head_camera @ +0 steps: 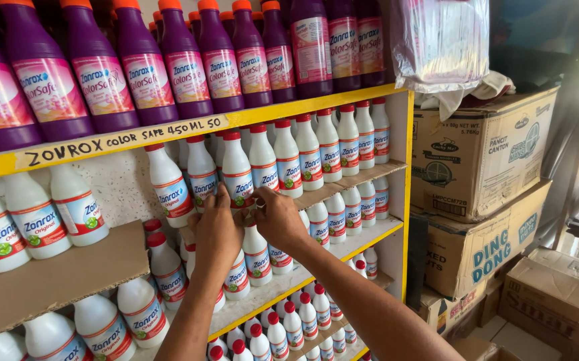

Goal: Stocking bottles of cleaning products onto shelves from a cardboard box.

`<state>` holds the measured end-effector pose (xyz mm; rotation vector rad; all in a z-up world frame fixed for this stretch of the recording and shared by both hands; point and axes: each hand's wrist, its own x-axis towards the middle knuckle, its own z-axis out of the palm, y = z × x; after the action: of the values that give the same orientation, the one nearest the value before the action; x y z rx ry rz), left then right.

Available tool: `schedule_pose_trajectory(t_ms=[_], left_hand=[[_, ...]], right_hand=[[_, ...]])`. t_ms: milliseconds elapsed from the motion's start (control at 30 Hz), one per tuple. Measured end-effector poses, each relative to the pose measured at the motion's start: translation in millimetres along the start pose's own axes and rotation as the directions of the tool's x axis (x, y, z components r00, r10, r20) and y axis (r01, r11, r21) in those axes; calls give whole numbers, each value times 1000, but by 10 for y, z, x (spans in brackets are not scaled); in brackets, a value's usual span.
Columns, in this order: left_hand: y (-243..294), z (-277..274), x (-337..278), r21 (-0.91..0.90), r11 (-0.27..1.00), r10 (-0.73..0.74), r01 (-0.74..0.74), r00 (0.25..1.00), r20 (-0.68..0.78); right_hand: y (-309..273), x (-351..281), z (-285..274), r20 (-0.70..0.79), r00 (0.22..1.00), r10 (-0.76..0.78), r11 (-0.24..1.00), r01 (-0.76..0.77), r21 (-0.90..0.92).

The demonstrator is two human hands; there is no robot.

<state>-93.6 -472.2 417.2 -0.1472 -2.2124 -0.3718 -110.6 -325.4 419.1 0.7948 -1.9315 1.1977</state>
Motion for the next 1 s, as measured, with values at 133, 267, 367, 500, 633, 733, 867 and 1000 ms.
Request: schedule_pose_trajectory(t_ms=[133, 267, 367, 500, 633, 733, 867, 1000], left_hand=[[5, 30, -9, 13, 1000, -26, 26, 1000, -15], [52, -24, -53, -41, 999, -2, -1, 998, -61], [138, -105, -94, -45, 999, -31, 29, 998, -45], [177, -129, -174, -170, 983, -75, 71, 997, -17], [207, -118, -284, -161, 986, 16, -44, 985, -171], [539, -331, -491, 130, 981, 180, -143, 922, -344], [946, -47, -802, -61, 945, 278, -320, 889, -363], [1398, 472, -1145, -448, 825, 294, -345, 938, -182]], right_hand=[[-19, -7, -1, -3, 999, 35, 999, -35, 5], [-31, -38, -17, 2, 999, 47, 999, -47, -16], [3, -64, -37, -12, 999, 52, 999, -52, -7], [-21, -138, -173, -44, 998, 35, 998, -32, 60], [71, -217, -317, -34, 996, 79, 994, -76, 73], [267, -414, -438, -69, 997, 23, 987, -11, 158], [336, -761, -815, -52, 988, 143, 988, -140, 63], [875, -1322, -1127, -83, 961, 265, 950, -245, 193]])
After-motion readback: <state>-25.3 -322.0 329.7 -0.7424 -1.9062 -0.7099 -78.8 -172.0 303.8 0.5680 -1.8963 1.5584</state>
